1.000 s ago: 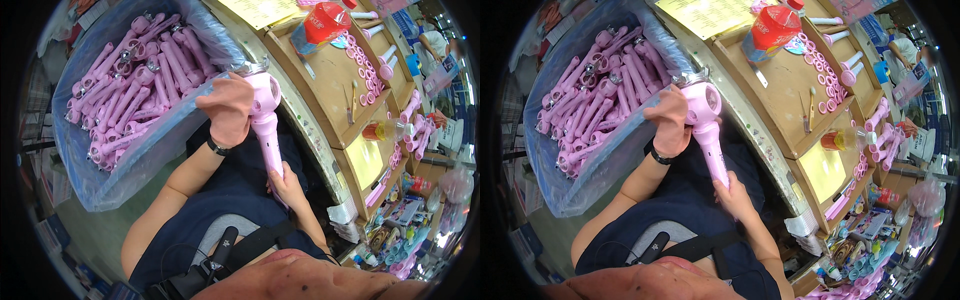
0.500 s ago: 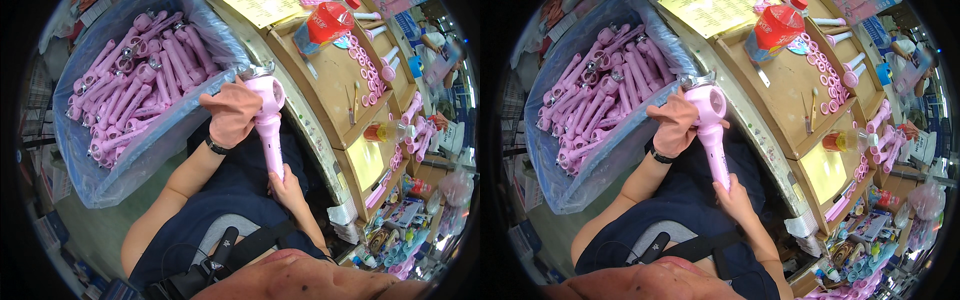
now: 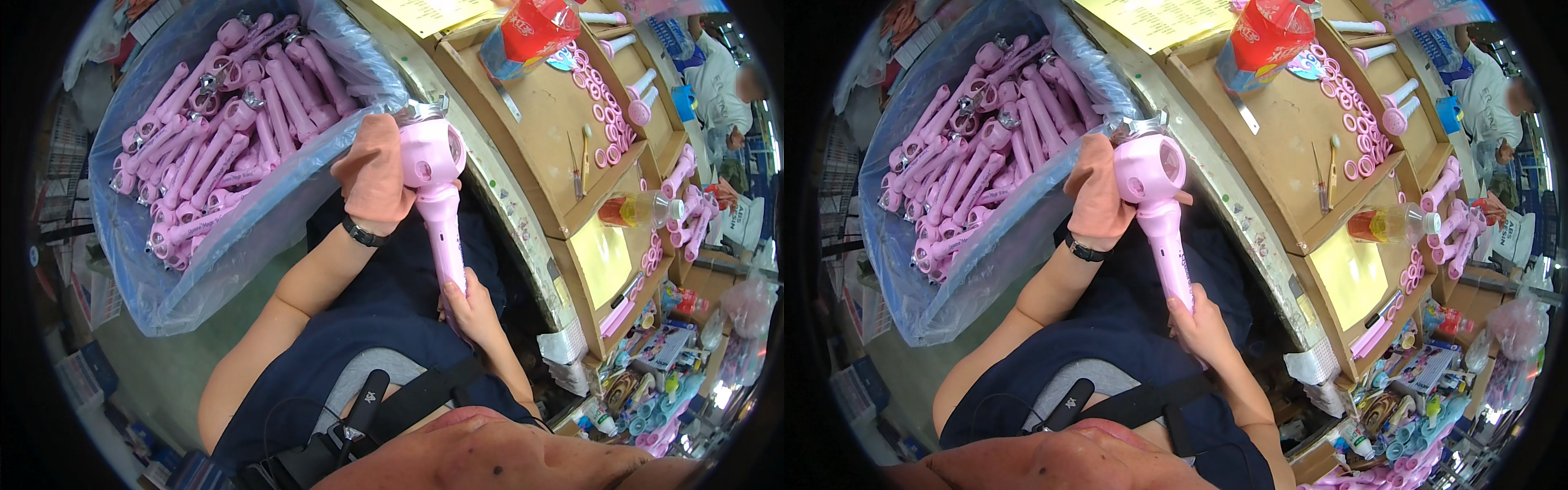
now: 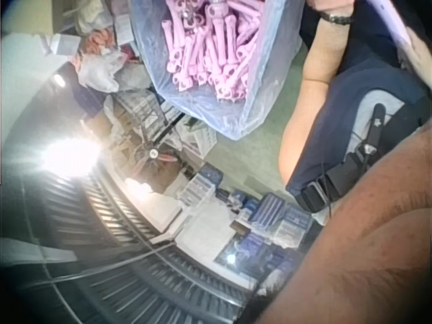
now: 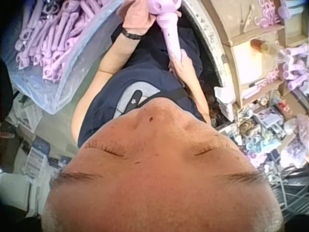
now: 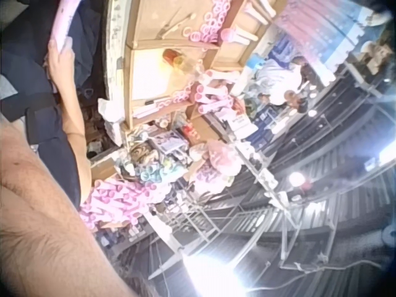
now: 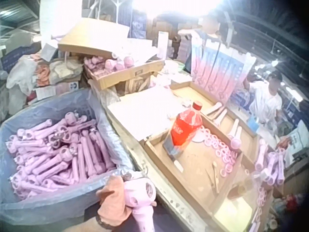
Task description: The person picks pink light sticks from a bin, wipes them with a cloth, and uses a small tool to adjust or clean the head and body. They repeatedly test the light function and place finished sticks on the workbench.
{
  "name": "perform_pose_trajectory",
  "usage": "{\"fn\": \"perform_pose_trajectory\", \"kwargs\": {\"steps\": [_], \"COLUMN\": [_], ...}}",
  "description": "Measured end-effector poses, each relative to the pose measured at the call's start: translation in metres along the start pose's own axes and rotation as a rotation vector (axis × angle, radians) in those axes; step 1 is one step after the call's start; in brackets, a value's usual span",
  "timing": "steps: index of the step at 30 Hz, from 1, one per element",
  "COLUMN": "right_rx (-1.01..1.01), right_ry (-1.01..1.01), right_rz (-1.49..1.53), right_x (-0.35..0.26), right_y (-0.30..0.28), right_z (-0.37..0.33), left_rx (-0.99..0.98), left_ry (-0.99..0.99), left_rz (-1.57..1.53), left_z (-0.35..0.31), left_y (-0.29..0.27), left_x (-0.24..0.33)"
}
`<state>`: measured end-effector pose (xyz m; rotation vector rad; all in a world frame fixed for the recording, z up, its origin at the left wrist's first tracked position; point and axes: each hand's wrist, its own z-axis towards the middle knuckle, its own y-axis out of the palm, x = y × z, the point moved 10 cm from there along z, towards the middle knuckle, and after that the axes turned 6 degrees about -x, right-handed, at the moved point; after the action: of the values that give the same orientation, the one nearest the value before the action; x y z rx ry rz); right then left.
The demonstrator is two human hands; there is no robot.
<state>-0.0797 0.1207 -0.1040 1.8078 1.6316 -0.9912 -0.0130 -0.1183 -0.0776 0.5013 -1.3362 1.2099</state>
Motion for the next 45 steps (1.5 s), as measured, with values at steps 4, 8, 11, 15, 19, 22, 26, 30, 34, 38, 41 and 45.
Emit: {"fn": "perform_pose_trajectory", "kwargs": {"steps": [4, 8, 11, 15, 19, 22, 26, 30, 34, 38, 41, 45], "right_rx": [-0.005, 0.019, 0.047, 0.056, 0.021, -0.08, -0.262, 0.039, 0.518, 1.177, 1.258, 1.161], "right_ry": [-0.01, 0.029, 0.027, 0.009, -0.044, -0.107, -0.219, -0.508, -0.62, -0.426, -0.289, -0.309], "right_rz": [0.025, -0.068, -0.129, -0.142, 0.028, 0.276, 0.561, -0.148, -0.437, -0.827, -1.033, -1.101], "right_x": [-0.002, 0.001, 0.0, 0.002, 0.009, 0.009, -0.013, -0.054, -0.06, -0.037, -0.017, 0.006], "right_y": [0.001, 0.001, -0.001, -0.001, -0.003, 0.003, 0.021, -0.006, -0.079, -0.143, -0.143, -0.134], "right_z": [0.0, -0.002, -0.003, -0.002, 0.001, 0.007, 0.022, 0.019, -0.034, -0.098, -0.11, -0.112], "left_rx": [0.067, -0.04, -0.078, -0.084, -0.137, -0.196, -0.392, 0.034, -0.233, -0.663, -0.844, -0.973], "left_ry": [-0.015, 0.627, 0.622, 0.676, 0.499, -0.064, -0.074, -0.131, 0.092, 0.306, 0.384, -0.266], "left_rz": [-0.664, 0.441, 0.426, 0.24, -0.13, -0.973, -1.515, -1.006, -0.742, -0.311, -0.314, -1.126], "left_z": [0.004, -0.01, -0.008, -0.006, 0.006, 0.011, 0.003, 0.032, 0.078, 0.079, 0.049, -0.014], "left_y": [-0.007, -0.007, -0.013, -0.018, -0.016, 0.007, 0.035, 0.007, 0.01, 0.055, 0.076, 0.095], "left_x": [0.003, 0.086, 0.089, 0.096, 0.085, 0.041, 0.075, 0.052, 0.047, 0.035, 0.049, 0.067]}}
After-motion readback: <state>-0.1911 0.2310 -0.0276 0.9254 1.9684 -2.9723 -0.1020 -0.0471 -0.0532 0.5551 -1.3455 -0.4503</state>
